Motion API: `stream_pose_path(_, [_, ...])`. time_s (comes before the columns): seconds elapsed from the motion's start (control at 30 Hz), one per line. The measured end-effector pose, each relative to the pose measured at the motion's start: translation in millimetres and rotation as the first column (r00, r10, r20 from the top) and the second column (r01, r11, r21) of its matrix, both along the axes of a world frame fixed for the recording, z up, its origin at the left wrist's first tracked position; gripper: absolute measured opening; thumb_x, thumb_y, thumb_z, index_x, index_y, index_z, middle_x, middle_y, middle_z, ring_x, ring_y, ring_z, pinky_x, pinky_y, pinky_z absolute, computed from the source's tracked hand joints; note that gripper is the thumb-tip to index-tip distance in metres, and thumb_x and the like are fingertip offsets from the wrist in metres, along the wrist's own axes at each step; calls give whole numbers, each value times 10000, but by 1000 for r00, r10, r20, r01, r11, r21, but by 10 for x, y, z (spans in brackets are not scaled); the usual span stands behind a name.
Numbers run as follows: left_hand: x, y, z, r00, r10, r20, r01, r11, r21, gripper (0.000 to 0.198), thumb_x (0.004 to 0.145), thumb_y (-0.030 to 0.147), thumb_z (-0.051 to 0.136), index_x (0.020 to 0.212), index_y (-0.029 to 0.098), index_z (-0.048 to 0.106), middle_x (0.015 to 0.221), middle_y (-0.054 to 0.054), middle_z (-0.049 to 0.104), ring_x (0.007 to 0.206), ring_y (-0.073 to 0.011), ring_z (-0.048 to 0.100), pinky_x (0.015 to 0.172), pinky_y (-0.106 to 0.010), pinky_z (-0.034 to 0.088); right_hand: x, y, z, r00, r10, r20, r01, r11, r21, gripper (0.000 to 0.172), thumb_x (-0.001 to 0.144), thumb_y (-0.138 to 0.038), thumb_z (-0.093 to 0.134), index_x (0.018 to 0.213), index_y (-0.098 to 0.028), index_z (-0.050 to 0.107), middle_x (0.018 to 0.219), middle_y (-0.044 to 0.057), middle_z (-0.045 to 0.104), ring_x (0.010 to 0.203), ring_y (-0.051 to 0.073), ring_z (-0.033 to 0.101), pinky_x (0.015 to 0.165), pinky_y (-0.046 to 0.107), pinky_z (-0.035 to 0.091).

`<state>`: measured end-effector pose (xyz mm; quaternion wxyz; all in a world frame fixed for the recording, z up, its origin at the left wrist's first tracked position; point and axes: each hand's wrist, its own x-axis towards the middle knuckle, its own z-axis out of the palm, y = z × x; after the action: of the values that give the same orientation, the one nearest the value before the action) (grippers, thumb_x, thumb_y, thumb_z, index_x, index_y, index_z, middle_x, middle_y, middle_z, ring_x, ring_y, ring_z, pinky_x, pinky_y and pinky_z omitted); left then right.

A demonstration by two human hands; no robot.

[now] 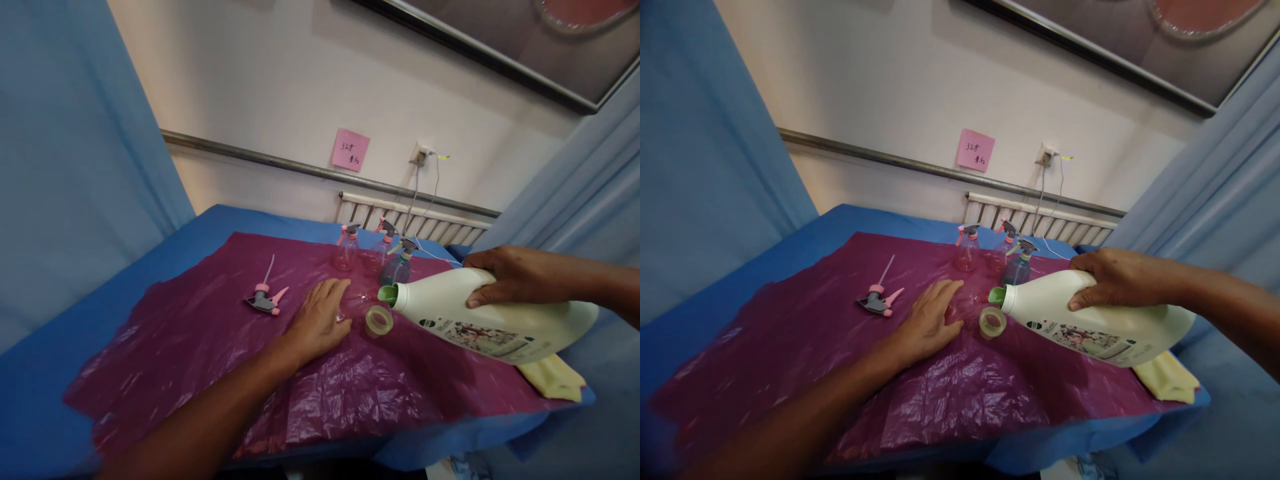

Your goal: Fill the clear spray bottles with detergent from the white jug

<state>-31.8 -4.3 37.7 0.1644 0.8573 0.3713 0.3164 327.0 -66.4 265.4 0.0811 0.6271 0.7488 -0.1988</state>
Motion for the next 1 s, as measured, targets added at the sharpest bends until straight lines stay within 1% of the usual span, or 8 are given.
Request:
stream_pose_path(0.23, [-4,-4,10,1000,-18,0,18,1000,-10,766,853,214,709,1582,227,475,1538,-145,572,1472,-348,525,1264,-537,435,19,3,-3,1000,7,-10,-7,1000,-15,395,852,-577,785,1011,-228,693,940,71,823,817,286,774,626,328,514])
stream_pose_path(0.4, [-7,-3,6,1000,-18,-2,18,1000,-24,773,859,227,715,1592,233,469,1553,-149,558,1485,-354,514,1274,-542,423,-6,-9,14,1000,9,-5,-9,1000,-11,416,853,-593,774,1013,-218,693,955,88,821,829,293,772,632,335,514])
stream_pose_path(0.5, [-9,4,-6,1000,-23,0,23,1000,-15,779,855,232,721,1592,241,469,1546,-142,561,1481,-355,514,1266,-545,431,2,-10,13,1000,15,7,-15,1000,-6,412,857,-596,769,1006,-219,694,938,80,818,815,288,767,632,335,506])
stream_pose_path(0.7, [-6,17,-30,1000,-20,-2,20,1000,14,759,863,216,709,1583,197,471,1528,-146,572,1453,-339,526,1258,-516,441,22,3,5,1000,15,-5,-15,1000,-20,390,862,-566,776,1030,-223,696,951,62,822,819,272,777,635,318,515])
stream_pose_path(0.87, [-4,19,-39,1000,-19,-6,19,999,31,770,857,215,709,1587,228,462,1527,-136,572,1452,-340,529,1247,-523,453,33,9,5,1000,22,-15,-22,1000,-19,356,870,-531,776,1026,-221,697,952,64,822,824,270,781,632,312,523])
stream_pose_path(1.0, [-8,18,-37,1000,-17,-5,17,1000,23,774,853,211,710,1586,210,462,1536,-148,567,1459,-347,525,1253,-529,446,11,3,22,1000,4,-17,-4,1000,-26,371,856,-536,780,1025,-217,697,957,70,829,823,275,787,622,309,526])
